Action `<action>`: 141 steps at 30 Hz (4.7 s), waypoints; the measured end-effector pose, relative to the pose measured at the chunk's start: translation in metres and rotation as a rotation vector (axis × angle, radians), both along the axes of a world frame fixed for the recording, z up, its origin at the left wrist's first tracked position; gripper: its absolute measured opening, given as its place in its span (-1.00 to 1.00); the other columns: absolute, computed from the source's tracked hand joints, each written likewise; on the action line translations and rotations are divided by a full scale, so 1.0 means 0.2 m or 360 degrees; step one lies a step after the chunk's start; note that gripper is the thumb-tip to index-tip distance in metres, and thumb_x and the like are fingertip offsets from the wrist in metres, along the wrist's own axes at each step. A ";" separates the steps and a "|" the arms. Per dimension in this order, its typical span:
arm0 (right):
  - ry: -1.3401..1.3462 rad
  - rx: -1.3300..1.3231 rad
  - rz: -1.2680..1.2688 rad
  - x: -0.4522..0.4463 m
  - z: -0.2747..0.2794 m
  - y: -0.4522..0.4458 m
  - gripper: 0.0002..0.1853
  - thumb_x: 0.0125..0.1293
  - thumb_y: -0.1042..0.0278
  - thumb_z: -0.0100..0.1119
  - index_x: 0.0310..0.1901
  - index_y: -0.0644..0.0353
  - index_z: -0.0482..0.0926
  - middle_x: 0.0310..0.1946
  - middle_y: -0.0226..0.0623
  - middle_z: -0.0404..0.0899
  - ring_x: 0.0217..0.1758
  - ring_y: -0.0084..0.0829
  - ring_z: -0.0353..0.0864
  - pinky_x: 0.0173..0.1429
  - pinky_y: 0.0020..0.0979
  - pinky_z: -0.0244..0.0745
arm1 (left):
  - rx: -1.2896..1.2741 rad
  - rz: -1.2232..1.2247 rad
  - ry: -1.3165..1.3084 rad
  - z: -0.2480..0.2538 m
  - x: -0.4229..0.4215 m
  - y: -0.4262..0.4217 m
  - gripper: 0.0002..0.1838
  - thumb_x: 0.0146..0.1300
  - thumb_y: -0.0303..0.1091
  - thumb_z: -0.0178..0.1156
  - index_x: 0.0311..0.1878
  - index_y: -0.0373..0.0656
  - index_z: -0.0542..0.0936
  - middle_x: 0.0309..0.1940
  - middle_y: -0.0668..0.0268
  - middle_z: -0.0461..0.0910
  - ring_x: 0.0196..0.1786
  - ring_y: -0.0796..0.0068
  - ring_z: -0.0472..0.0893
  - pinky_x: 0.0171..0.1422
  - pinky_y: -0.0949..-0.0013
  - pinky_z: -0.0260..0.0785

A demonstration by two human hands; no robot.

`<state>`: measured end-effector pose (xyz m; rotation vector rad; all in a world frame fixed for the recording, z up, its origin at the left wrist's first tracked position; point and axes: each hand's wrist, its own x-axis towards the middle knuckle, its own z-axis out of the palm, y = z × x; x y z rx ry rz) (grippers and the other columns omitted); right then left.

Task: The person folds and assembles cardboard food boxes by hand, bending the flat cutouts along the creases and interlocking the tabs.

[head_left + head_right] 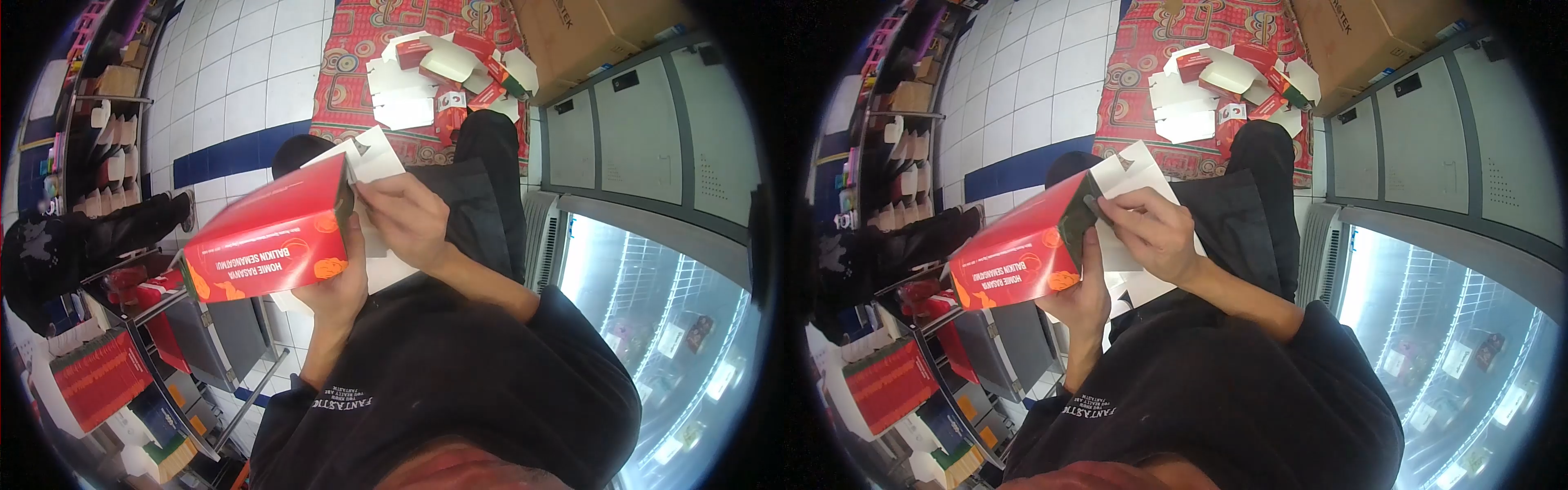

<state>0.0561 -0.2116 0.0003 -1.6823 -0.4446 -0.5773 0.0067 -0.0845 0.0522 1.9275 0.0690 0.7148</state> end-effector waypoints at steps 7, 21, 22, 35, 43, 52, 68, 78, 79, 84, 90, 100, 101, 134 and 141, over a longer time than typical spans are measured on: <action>-0.0142 -0.0194 0.0306 -0.01 -0.04 -0.02 -0.54 0.12 0.74 0.49 0.10 0.27 0.87 -0.14 -0.27 0.75 -0.24 -0.36 0.79 -0.27 -0.39 0.71 | -0.0278 -0.0030 0.0281 0.15 0.06 0.07 -0.70 0.39 -0.66 0.51 0.16 -0.42 0.74 0.10 0.13 0.80 0.16 0.39 0.78 0.30 0.29 0.64; 0.0989 0.0574 0.0915 0.04 -0.01 -0.01 -0.15 0.32 0.74 0.49 0.61 0.14 0.38 0.17 -0.21 0.71 0.15 -0.40 0.81 0.28 -0.33 0.83 | -0.0332 -0.0616 0.0348 0.08 -0.03 0.11 -0.33 0.36 -0.53 0.59 0.47 -0.29 0.50 0.39 0.11 0.60 0.31 0.33 0.70 0.45 0.20 0.56; 0.0906 0.0453 0.0925 0.04 -0.04 -0.01 -0.12 0.30 0.66 0.55 0.63 0.14 0.37 0.23 -0.19 0.66 0.23 -0.38 0.77 0.33 -0.28 0.79 | -0.0577 -0.0522 0.0104 0.07 -0.06 0.10 -0.32 0.36 -0.54 0.58 0.48 -0.29 0.48 0.40 0.10 0.59 0.31 0.31 0.70 0.44 0.19 0.57; 0.0802 0.0639 0.0474 0.05 0.14 -0.05 -0.55 0.56 0.58 0.25 0.43 0.33 0.51 0.17 -0.05 0.68 0.10 -0.31 0.76 0.20 -0.29 0.66 | 0.0729 -0.0637 0.0337 0.00 0.08 0.25 -0.34 0.16 -0.66 0.42 0.38 -0.17 0.57 0.23 0.10 0.55 0.30 0.05 0.60 0.40 -0.03 0.44; 0.0412 0.0182 0.0711 -0.03 0.07 0.03 -0.45 0.53 0.63 0.28 0.51 0.14 0.65 0.18 -0.17 0.57 0.05 -0.35 0.76 0.11 -0.31 0.70 | -0.0728 -0.0139 0.0126 0.13 0.09 0.10 -0.27 0.49 -0.60 0.27 0.62 -0.20 0.17 0.38 0.12 0.42 0.38 0.27 0.57 0.45 0.20 0.47; 0.1105 0.0603 0.0380 -0.01 0.05 0.05 -0.56 0.61 0.52 0.32 0.45 0.33 0.60 0.12 -0.35 0.62 -0.10 -0.59 0.72 -0.13 -0.46 0.82 | -0.0041 -0.0078 0.0348 -0.04 0.07 0.06 -0.55 0.52 -0.63 0.28 0.42 -0.36 0.51 0.16 0.08 0.74 0.19 0.29 0.77 0.29 0.26 0.61; 0.0168 0.0105 0.0437 0.08 0.05 -0.01 -0.54 0.32 0.65 0.51 0.23 0.10 0.86 0.19 -0.18 0.72 0.05 -0.25 0.85 0.10 -0.30 0.83 | -0.0289 -0.0026 0.0264 0.01 0.12 0.15 -0.69 0.44 -0.63 0.45 0.21 -0.37 0.72 0.10 0.15 0.82 0.07 0.43 0.83 0.17 0.33 0.75; 0.0308 0.0186 0.0453 0.07 0.05 -0.02 -0.61 0.31 0.66 0.56 0.16 0.14 0.87 0.12 -0.22 0.73 0.06 -0.38 0.84 0.02 -0.34 0.84 | 0.0059 -0.0218 0.0480 -0.01 0.10 0.14 -0.66 0.47 -0.57 0.42 0.27 -0.34 0.71 0.10 0.19 0.83 0.04 0.34 0.86 0.17 0.36 0.73; 0.0436 0.0431 0.0473 0.07 0.04 0.00 -0.60 0.31 0.66 0.58 0.17 0.17 0.86 0.15 -0.20 0.72 0.09 -0.39 0.84 0.01 -0.36 0.84 | 0.0173 -0.0269 0.0472 0.00 0.09 0.13 -0.66 0.47 -0.57 0.42 0.27 -0.34 0.71 0.08 0.19 0.83 0.03 0.33 0.86 0.15 0.35 0.72; 0.0973 0.0971 0.1153 0.08 0.06 -0.04 -0.67 0.52 0.53 0.41 0.27 0.29 0.76 0.35 -0.13 0.62 0.27 -0.25 0.78 0.31 -0.28 0.72 | 0.0590 -0.0468 0.0424 0.10 0.05 0.20 -0.63 0.43 -0.56 0.40 0.27 -0.34 0.72 0.03 0.15 0.83 -0.05 0.30 0.85 0.06 0.31 0.69; 0.0485 0.0382 0.0966 0.12 0.05 -0.09 -0.59 0.51 0.53 0.40 0.31 0.19 0.54 0.50 -0.04 0.48 0.42 -0.15 0.64 0.48 -0.20 0.55 | 0.0601 -0.0462 0.0604 0.32 0.05 0.15 -0.66 0.30 -0.61 0.38 0.15 -0.36 0.72 -0.27 0.16 0.68 -0.26 0.35 0.72 -0.15 0.29 0.52; 0.0429 -0.0357 0.1074 0.13 0.19 -0.17 -0.54 0.51 0.45 0.42 0.40 0.02 0.67 0.43 0.07 0.49 0.08 -0.06 0.81 0.17 -0.07 0.75 | 0.0864 -0.0740 0.1085 0.40 0.02 0.26 -0.70 0.21 -0.53 0.29 0.00 -0.30 0.80 -0.37 0.13 0.61 -0.49 0.17 0.70 -0.33 0.18 0.51; 0.0583 -0.0418 0.1051 0.13 0.21 -0.18 -0.62 0.54 0.44 0.38 0.34 0.05 0.70 0.41 0.09 0.50 0.02 -0.06 0.82 0.16 -0.08 0.76 | 0.0875 -0.0781 0.1092 0.40 0.02 0.26 -0.73 0.26 -0.52 0.29 0.00 -0.29 0.80 -0.38 0.13 0.61 -0.48 0.16 0.70 -0.33 0.17 0.52; 0.0806 0.0389 0.1055 0.08 0.05 -0.08 -0.56 0.37 0.58 0.55 0.28 0.14 0.83 0.16 -0.17 0.60 0.13 -0.38 0.72 0.12 -0.36 0.72 | 0.0330 -0.0474 0.0896 0.37 0.04 0.33 -0.83 0.41 -0.50 0.52 0.02 -0.28 0.84 -0.25 0.21 0.86 -0.43 0.63 0.65 -0.30 0.51 0.43; 0.0789 0.0271 0.0980 0.07 0.08 -0.07 -0.61 0.41 0.60 0.51 0.25 0.13 0.85 0.20 -0.18 0.62 0.16 -0.38 0.70 0.10 -0.38 0.72 | 0.0403 -0.0519 0.0792 0.38 0.04 0.32 -0.86 0.40 -0.51 0.54 -0.03 -0.27 0.83 -0.26 0.24 0.85 -0.39 0.62 0.71 -0.34 0.51 0.47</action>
